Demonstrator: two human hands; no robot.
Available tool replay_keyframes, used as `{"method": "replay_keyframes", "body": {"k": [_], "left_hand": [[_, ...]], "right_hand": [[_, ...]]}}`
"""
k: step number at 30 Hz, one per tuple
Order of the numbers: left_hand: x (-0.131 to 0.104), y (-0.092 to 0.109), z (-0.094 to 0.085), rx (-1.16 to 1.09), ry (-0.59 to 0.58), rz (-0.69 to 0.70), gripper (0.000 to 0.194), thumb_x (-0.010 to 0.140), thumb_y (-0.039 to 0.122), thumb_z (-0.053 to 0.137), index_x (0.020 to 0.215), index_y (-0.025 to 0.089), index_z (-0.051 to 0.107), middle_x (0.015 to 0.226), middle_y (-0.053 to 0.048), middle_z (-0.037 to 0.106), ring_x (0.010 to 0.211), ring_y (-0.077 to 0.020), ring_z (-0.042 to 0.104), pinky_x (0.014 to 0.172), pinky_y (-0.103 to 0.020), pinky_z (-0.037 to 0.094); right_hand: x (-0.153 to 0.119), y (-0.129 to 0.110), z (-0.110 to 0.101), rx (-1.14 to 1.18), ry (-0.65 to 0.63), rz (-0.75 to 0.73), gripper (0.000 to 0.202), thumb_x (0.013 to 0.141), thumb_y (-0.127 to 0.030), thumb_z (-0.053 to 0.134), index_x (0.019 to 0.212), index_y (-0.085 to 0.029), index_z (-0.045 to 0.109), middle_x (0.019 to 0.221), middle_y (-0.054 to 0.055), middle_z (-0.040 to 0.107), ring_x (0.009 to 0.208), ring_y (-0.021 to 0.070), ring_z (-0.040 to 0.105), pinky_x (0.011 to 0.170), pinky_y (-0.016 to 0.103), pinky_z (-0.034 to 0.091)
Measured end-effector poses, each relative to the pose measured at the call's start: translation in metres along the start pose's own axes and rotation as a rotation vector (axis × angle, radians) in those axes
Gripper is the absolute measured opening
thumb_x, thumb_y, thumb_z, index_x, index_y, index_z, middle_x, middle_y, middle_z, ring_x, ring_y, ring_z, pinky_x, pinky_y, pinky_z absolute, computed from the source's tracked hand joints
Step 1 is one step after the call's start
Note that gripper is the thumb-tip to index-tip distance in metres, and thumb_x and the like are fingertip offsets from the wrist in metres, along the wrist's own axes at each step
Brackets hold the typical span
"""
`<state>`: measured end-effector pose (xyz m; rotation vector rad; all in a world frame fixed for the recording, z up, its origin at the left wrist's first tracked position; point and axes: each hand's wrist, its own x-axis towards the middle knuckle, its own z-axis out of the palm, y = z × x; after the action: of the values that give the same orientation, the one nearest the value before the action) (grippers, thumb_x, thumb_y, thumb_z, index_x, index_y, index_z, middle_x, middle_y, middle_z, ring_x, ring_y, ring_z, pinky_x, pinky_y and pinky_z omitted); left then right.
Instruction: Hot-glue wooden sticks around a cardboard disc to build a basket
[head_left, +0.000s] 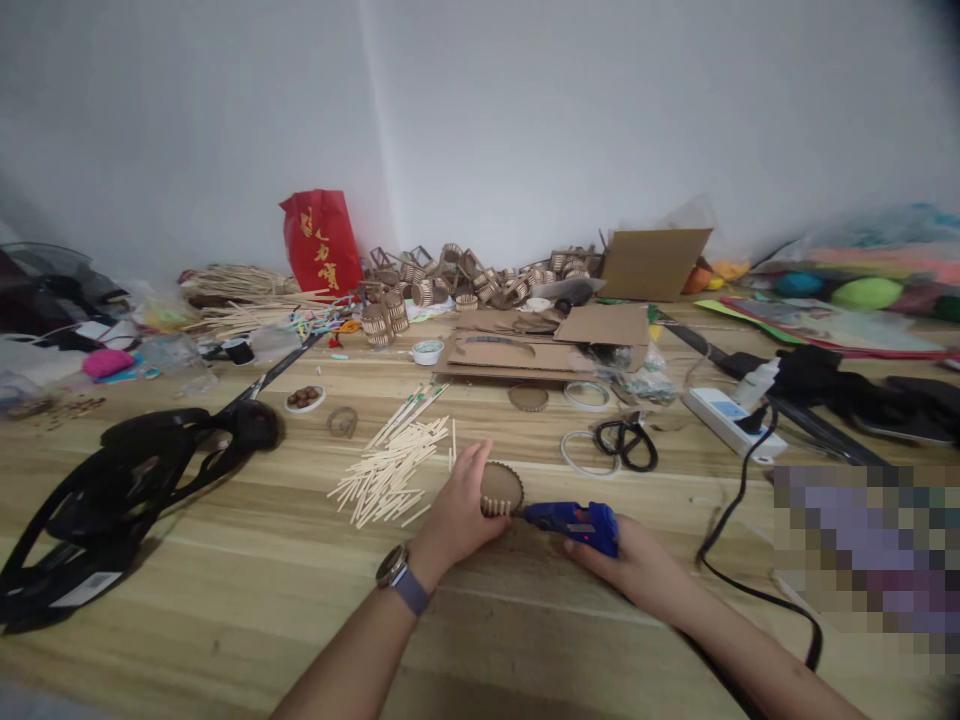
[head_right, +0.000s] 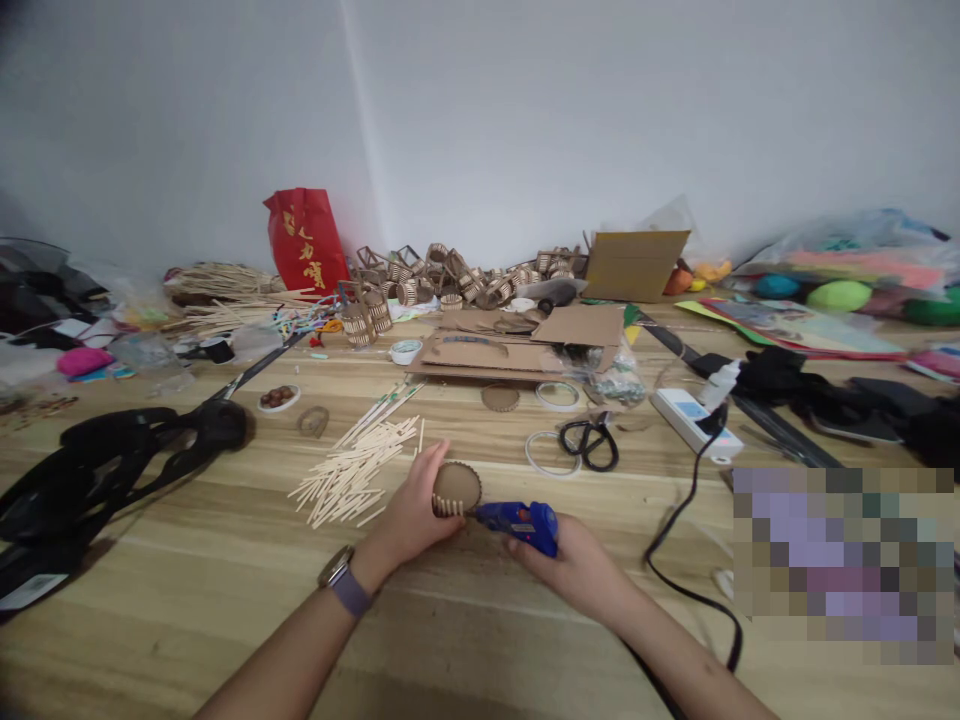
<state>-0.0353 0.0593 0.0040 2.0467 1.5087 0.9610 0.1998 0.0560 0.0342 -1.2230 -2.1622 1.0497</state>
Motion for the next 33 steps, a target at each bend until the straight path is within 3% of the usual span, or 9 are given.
{"method": "replay_keyframes", "body": {"k": [5,33], "left_hand": [[0.0002,-0.0001,-0.0002,-0.038,0.002,0.001,0.097,0.062,0.011,0.071,0.146,0.023,0.022,0.148,-0.013,0.030,0.140,-0.0294,0.025,0.116,-0.049,0.024],[0.0002,-0.0024,0.0015,0.008,0.000,0.021,0.093,0.063,0.013,0.069,0.145,0.017,0.023,0.148,-0.014,0.030,0.139,-0.0286,0.027,0.115,-0.045,0.028]], "right_hand": [[0.0002,-0.0016,0.0005,-0.015,0.021,-0.006,0.039,0.079,-0.045,0.053,0.102,-0.020,0.071,0.099,0.008,0.075,0.090,0.0276,0.068,0.084,0.037,0.053],[0.0007,0.0008,0.0030,-0.031,0.018,-0.024,0.041,0.082,-0.044,0.052,0.108,-0.018,0.070,0.107,0.010,0.074,0.097,0.0280,0.067,0.089,0.038,0.051]]}}
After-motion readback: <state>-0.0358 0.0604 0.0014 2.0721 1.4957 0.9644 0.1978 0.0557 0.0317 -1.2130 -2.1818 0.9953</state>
